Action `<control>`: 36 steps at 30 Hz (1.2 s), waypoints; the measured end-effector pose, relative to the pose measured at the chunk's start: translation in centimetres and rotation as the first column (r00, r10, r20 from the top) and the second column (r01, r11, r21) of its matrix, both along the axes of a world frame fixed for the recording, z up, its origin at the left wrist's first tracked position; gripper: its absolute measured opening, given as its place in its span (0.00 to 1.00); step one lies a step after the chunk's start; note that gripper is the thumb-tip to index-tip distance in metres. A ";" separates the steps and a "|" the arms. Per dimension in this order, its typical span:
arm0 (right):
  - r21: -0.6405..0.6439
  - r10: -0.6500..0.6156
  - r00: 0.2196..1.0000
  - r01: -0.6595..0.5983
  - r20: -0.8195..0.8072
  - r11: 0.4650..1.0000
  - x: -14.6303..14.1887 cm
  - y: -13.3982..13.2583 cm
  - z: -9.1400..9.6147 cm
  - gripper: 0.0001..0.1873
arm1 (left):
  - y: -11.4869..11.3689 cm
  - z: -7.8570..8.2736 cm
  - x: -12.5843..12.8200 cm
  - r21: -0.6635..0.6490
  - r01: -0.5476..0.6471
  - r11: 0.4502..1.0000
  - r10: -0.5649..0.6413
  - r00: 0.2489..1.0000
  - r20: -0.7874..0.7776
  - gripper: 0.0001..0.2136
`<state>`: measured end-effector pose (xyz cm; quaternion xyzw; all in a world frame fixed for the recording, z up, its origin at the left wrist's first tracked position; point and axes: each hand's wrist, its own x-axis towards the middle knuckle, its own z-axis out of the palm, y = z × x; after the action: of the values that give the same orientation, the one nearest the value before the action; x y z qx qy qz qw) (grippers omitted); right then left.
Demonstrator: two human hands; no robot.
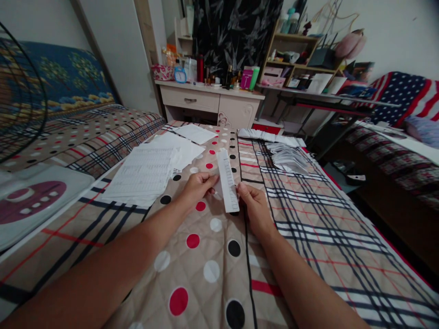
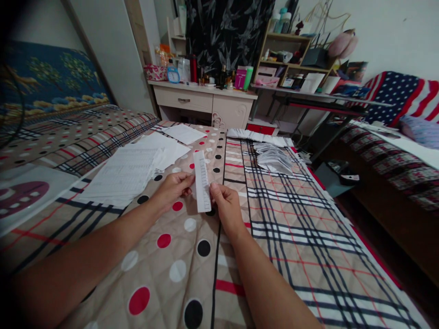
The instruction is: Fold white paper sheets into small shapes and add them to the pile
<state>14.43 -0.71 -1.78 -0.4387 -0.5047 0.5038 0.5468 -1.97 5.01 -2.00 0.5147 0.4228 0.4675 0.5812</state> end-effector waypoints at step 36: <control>-0.038 0.230 0.973 -0.229 0.004 0.973 -0.7 -0.4 1.0 0.12 | -1.7 0.1 1.8 0.046 -0.108 0.993 0.105 0.992 0.070 0.20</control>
<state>13.72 -1.15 -0.79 -0.3897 -0.5449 0.5710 0.4745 -0.19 3.29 -1.92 0.4897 0.4182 0.5250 0.5565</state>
